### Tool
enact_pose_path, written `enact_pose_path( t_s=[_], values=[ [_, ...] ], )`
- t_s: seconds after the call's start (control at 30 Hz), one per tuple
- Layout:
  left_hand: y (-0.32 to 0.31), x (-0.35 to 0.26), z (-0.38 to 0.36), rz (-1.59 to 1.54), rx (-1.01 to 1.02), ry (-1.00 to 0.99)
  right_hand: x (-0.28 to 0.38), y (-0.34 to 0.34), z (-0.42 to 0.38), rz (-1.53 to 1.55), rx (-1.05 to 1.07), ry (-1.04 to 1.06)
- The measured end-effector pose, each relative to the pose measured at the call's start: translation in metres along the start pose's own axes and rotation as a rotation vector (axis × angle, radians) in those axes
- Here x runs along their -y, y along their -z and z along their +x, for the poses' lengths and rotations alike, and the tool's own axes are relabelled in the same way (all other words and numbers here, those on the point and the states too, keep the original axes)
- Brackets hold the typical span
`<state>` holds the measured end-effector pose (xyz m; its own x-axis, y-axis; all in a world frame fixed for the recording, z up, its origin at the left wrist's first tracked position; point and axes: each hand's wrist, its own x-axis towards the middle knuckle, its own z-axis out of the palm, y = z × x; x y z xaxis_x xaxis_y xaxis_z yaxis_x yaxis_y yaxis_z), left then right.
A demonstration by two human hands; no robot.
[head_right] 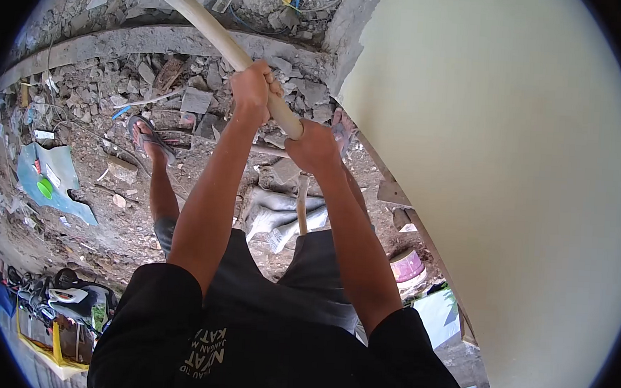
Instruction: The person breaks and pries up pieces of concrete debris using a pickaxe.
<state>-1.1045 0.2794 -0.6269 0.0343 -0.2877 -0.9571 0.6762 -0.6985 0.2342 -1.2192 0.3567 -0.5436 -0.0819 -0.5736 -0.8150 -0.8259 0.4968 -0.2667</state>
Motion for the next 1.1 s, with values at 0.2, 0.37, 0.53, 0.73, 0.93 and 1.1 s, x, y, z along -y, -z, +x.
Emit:
enact_pose_path(
  t_s=[0.2, 0.37, 0.53, 0.73, 0.93, 1.1],
  values=[
    [-0.004, 0.097, -0.03, 0.234, 0.02, 0.306, -0.068, -0.014, -0.078, -0.054, -0.072, -0.217],
    [0.0, 0.044, -0.053, 0.107, -0.029, 0.176, -0.025, 0.001, -0.066, 0.02, -0.021, -0.176],
    [-0.016, 0.013, -0.016, 0.173, 0.019, -0.058, -0.019, 0.005, -0.004, 0.052, 0.014, -0.023],
    [0.008, 0.112, -0.044, 0.427, 0.056, 0.237, -0.059, -0.045, -0.094, 0.224, -0.047, -0.415],
    [-0.014, 0.05, -0.058, 0.424, 0.02, 0.006, -0.041, -0.028, -0.07, 0.204, -0.127, -0.147],
    [-0.025, 0.055, -0.005, 0.576, 0.071, -0.12, -0.059, -0.045, -0.01, 0.309, -0.103, -0.187]
  ],
)
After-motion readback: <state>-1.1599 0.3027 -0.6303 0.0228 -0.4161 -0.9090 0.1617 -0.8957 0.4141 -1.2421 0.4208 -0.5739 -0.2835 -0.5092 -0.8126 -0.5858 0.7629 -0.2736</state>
